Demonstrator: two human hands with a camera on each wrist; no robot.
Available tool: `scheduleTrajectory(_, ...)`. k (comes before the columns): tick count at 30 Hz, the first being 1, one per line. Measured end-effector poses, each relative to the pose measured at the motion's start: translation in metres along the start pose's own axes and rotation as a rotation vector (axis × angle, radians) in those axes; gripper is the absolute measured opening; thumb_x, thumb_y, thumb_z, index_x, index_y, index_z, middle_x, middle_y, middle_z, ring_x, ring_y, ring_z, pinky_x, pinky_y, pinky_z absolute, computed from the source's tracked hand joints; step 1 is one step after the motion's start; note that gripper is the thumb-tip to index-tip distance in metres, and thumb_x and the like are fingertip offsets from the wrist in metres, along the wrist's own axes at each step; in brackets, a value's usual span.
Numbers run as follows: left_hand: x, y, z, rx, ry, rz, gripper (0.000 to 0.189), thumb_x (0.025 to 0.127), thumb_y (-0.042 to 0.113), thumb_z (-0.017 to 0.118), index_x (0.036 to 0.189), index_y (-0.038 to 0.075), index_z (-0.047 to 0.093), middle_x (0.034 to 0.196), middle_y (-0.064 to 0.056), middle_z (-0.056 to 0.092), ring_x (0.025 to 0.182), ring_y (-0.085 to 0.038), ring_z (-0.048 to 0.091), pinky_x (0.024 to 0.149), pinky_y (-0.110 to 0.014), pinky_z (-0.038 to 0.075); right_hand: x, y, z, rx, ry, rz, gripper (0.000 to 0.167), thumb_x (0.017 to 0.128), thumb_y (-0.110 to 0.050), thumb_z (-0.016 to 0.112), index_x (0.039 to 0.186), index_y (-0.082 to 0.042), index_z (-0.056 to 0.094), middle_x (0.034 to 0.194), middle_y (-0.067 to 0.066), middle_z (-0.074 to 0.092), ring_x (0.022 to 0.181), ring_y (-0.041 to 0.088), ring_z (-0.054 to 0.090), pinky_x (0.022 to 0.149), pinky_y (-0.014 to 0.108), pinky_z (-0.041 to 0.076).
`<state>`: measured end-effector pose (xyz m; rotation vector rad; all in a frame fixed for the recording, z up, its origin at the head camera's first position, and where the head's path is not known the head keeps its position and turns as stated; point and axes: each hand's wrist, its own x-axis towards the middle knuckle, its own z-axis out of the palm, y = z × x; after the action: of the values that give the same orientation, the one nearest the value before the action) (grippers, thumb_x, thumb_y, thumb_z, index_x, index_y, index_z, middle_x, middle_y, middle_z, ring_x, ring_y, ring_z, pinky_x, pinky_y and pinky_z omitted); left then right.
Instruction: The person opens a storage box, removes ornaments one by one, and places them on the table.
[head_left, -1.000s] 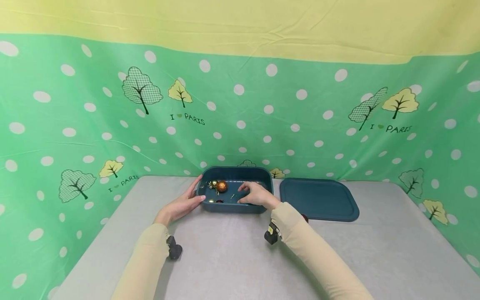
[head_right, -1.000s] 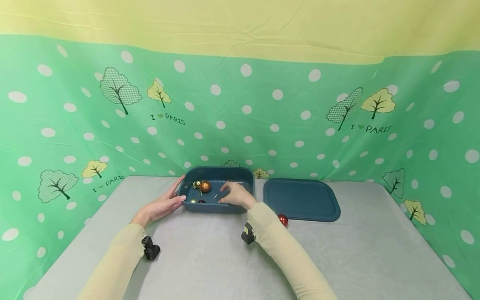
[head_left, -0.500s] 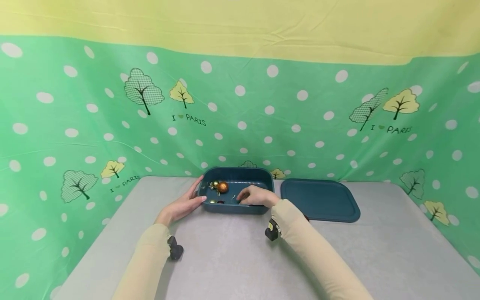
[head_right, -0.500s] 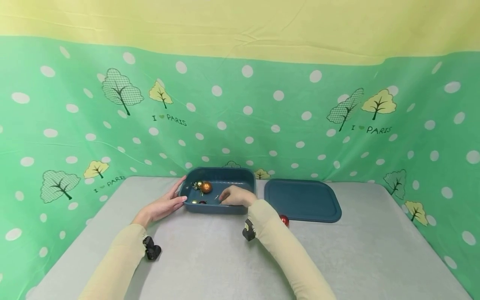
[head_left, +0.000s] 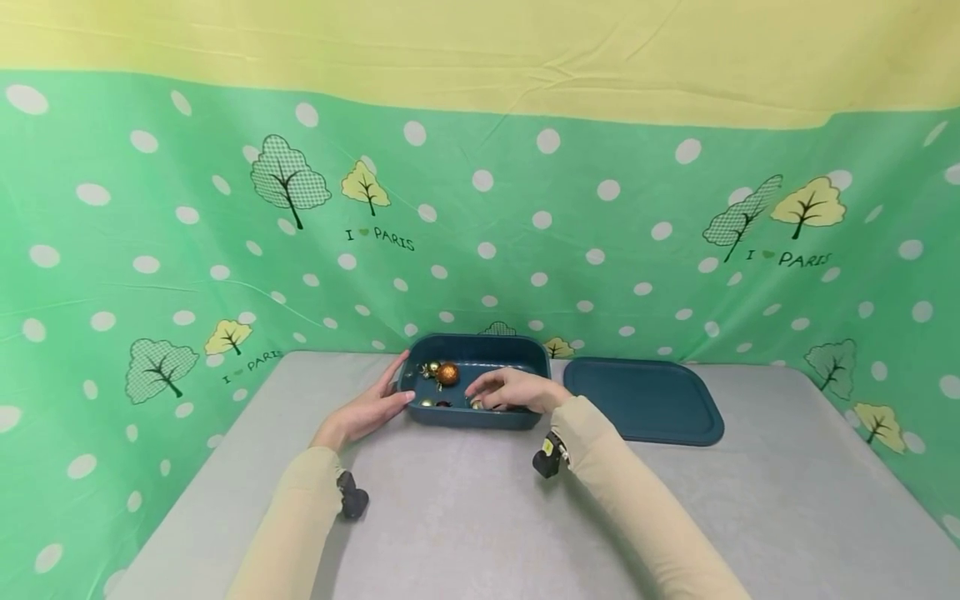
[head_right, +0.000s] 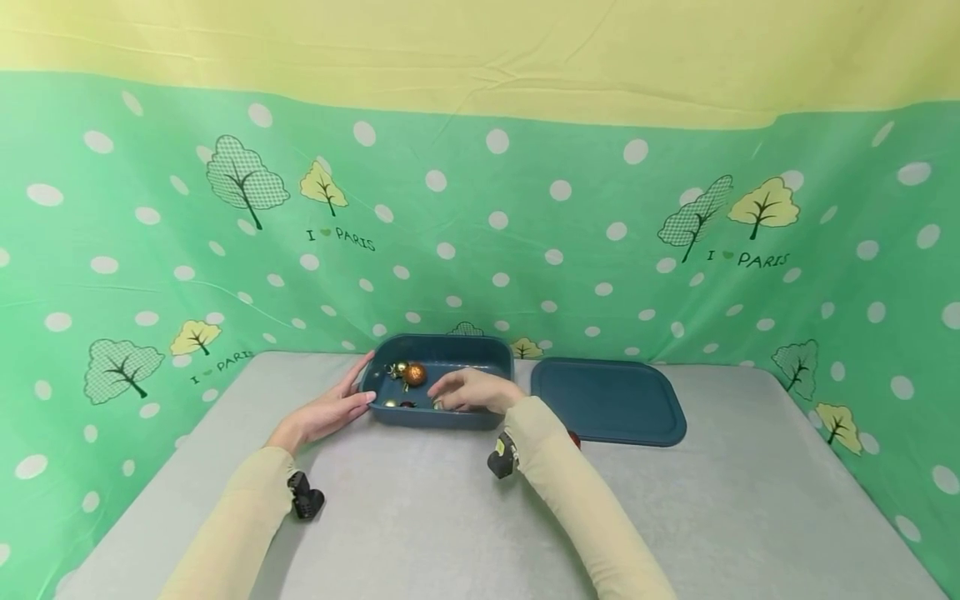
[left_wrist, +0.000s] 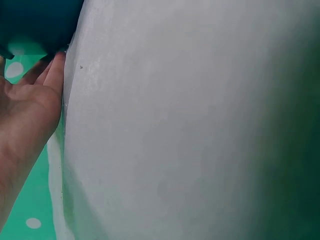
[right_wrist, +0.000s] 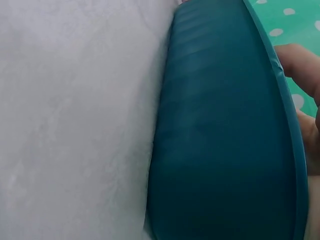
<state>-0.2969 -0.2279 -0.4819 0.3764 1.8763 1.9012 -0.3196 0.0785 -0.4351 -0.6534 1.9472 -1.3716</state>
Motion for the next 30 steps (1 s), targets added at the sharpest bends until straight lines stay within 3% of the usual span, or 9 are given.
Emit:
scheduleTrajectory(8,0.001,0.000,0.001,-0.020,-0.001,0.009,0.083,0.100,0.007,0.052,0.155,0.039,-0.003,0.158,-0.018,-0.012,0.144,-0.033,0.007,0.114,-0.041,0.015,-0.002,0.000,-0.001,0.019,0.015,-0.039,0.039,0.090,-0.001,0.059,0.128,0.007,0.056,0.114,0.012,0.063,0.091,0.015,0.058,0.075,0.027,0.049)
scheduleTrajectory(14,-0.001,0.001,0.001,-0.016,0.001,0.003,0.083,0.100,0.007,0.051,0.155,0.036,-0.004,0.157,-0.022,-0.013,0.144,-0.036,0.006,0.114,-0.042,0.013,-0.008,-0.004,0.000,-0.047,0.127,-0.131,0.031,0.092,-0.005,0.059,0.121,0.006,0.060,0.109,0.009,0.065,0.095,0.019,0.061,0.087,0.039,0.051)
scheduleTrajectory(20,-0.003,0.003,0.002,-0.013,0.007,-0.006,0.084,0.100,0.010,0.053,0.155,0.037,-0.003,0.157,-0.021,-0.014,0.144,-0.036,0.005,0.115,-0.043,0.012,-0.020,-0.010,-0.003,-0.034,0.186,-0.167,0.028,0.093,-0.005,0.058,0.119,0.004,0.061,0.111,0.016,0.064,0.102,0.033,0.060,0.094,0.053,0.046)
scheduleTrajectory(24,-0.003,0.004,0.003,-0.009,0.008,-0.002,0.084,0.100,0.010,0.054,0.155,0.036,-0.004,0.156,-0.022,-0.015,0.144,-0.036,0.004,0.114,-0.044,0.012,-0.028,-0.011,-0.006,-0.032,0.214,-0.174,0.028,0.093,-0.006,0.059,0.119,0.002,0.062,0.112,0.015,0.063,0.101,0.032,0.060,0.095,0.057,0.043)
scheduleTrajectory(30,-0.001,0.004,0.003,0.035,0.060,-0.014,0.084,0.098,0.011,0.057,0.156,0.036,0.002,0.156,-0.025,-0.011,0.143,-0.037,0.012,0.113,-0.043,0.018,-0.047,-0.009,-0.009,-0.016,0.255,-0.190,0.026,0.095,-0.010,0.059,0.119,0.001,0.062,0.116,0.015,0.061,0.098,0.031,0.061,0.093,0.057,0.044)
